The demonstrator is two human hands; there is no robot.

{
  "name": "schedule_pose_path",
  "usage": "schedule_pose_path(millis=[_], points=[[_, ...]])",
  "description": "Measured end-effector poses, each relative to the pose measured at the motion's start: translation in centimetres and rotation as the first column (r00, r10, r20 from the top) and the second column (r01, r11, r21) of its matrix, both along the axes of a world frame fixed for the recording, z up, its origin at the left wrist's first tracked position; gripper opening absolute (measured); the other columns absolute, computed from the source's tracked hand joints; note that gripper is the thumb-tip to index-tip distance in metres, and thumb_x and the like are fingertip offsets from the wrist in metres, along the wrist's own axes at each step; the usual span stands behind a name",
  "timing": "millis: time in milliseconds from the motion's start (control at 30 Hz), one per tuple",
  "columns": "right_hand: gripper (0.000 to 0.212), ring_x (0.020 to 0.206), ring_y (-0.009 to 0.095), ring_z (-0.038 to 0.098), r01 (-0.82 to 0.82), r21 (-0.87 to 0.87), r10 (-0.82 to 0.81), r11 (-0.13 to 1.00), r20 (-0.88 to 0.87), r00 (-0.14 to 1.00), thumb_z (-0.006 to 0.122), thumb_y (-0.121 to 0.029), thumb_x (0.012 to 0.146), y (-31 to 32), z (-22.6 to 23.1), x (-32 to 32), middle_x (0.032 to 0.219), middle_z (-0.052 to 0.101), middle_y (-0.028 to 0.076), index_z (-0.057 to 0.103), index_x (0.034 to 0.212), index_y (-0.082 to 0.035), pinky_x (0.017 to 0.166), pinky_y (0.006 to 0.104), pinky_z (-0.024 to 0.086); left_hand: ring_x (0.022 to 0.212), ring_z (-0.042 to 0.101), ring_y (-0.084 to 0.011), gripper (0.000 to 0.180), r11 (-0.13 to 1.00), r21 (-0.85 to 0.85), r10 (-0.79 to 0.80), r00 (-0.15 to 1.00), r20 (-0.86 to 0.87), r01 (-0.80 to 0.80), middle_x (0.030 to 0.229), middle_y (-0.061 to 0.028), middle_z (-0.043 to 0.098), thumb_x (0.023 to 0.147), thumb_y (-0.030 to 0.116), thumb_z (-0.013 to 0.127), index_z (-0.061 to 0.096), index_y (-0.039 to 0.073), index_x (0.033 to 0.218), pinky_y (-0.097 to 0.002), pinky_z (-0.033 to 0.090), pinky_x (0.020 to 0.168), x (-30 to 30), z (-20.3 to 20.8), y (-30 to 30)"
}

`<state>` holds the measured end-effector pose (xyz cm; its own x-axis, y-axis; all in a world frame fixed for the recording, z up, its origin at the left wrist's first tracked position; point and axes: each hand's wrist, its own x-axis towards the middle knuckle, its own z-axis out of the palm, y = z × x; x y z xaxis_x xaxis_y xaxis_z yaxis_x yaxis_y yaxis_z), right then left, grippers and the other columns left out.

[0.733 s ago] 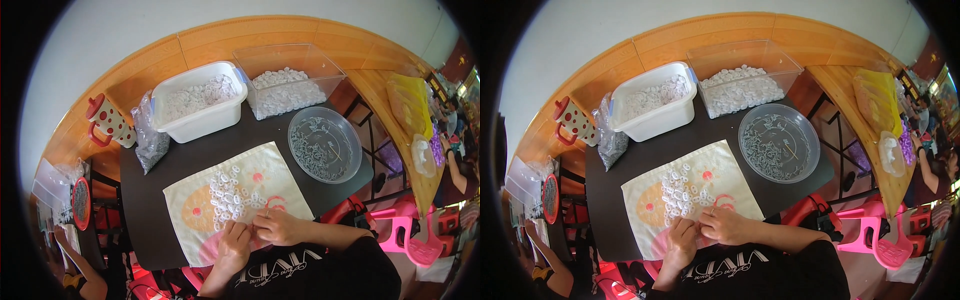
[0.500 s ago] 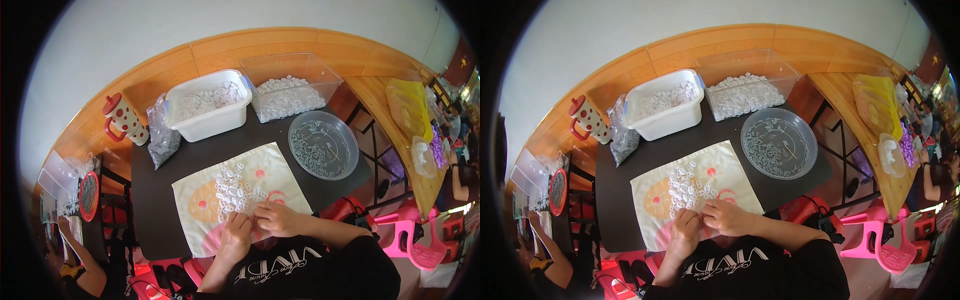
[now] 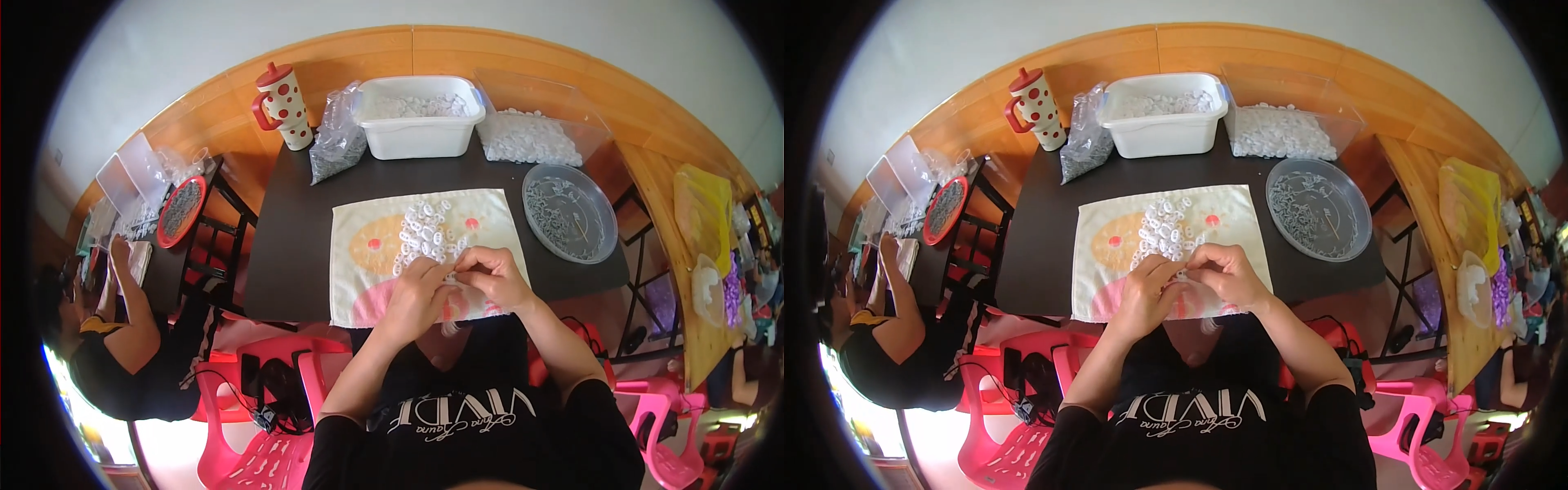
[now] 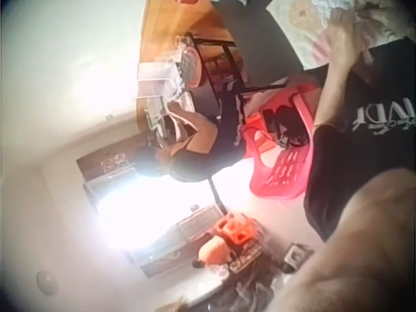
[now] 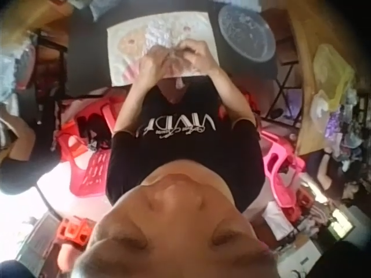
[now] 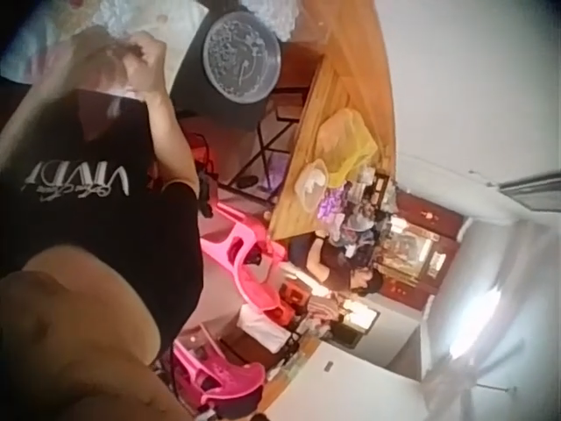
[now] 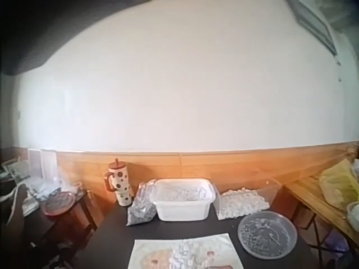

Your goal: Inserting small grey electronic components into white circular plastic rings by hand at a workbench.

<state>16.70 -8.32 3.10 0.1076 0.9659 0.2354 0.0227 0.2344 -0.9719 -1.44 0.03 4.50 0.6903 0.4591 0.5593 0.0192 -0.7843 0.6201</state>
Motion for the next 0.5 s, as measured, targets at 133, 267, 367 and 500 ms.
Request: schedule_pose_path(millis=[133, 267, 367, 500], points=[[0.013, 0.087, 0.010, 0.062, -0.038, -0.023, 0.036, 0.999, -0.081, 0.996, 0.061, 0.014, 0.087, -0.5, 0.3, -0.5, 0.095, 0.066, 0.006, 0.066, 0.090, 0.003, 0.077, 0.0228, 0.049, 0.079, 0.063, -0.0326, 0.031, 0.998, 0.062, 0.003, 1.000, 0.031, -0.005, 0.088, -0.0164, 0.063, 0.075, -0.001, 0.072, 0.067, -0.003, 0.106, -0.0389, 0.051, 0.069, -0.6, -0.2, -0.5], [0.012, 0.085, 0.010, 0.062, -0.029, -0.013, 0.027, 1.000, -0.131, 0.991, 0.061, 0.014, 0.087, -1.5, 0.9, -1.2, 0.094, 0.067, 0.008, 0.066, 0.090, 0.003, 0.076, 0.0234, 0.049, 0.075, 0.063, -0.0326, 0.031, 1.000, 0.022, -0.024, 0.997, 0.071, 0.023, 0.086, -0.0159, 0.064, 0.076, -0.002, 0.070, 0.067, -0.003, 0.106, -0.0392, 0.052, 0.067, -0.7, 0.1, -1.2], [0.010, 0.084, 0.011, 0.062, 0.040, 0.077, -0.033, 0.996, -0.092, 0.995, 0.062, 0.014, 0.087, -2.0, 0.8, -1.9, 0.093, 0.067, 0.008, 0.066, 0.088, 0.004, 0.076, 0.0229, 0.049, 0.072, 0.063, -0.0328, 0.031, 0.999, 0.032, -0.033, 0.995, 0.099, 0.030, 0.085, -0.0157, 0.064, 0.075, -0.004, 0.068, 0.067, -0.003, 0.106, -0.0392, 0.051, 0.063, -0.8, 0.2, -1.6], [0.011, 0.083, 0.012, 0.062, 0.131, 0.151, -0.134, 0.980, 0.009, 0.991, 0.062, 0.015, 0.085, -2.9, 1.4, -3.3, 0.091, 0.066, 0.009, 0.065, 0.085, 0.005, 0.076, 0.0236, 0.050, 0.070, 0.063, -0.0321, 0.034, 0.997, 0.076, -0.041, 0.989, 0.144, 0.030, 0.084, -0.0156, 0.063, 0.073, -0.008, 0.066, 0.066, -0.002, 0.107, -0.0389, 0.051, 0.059, -0.9, 0.0, -1.9]])
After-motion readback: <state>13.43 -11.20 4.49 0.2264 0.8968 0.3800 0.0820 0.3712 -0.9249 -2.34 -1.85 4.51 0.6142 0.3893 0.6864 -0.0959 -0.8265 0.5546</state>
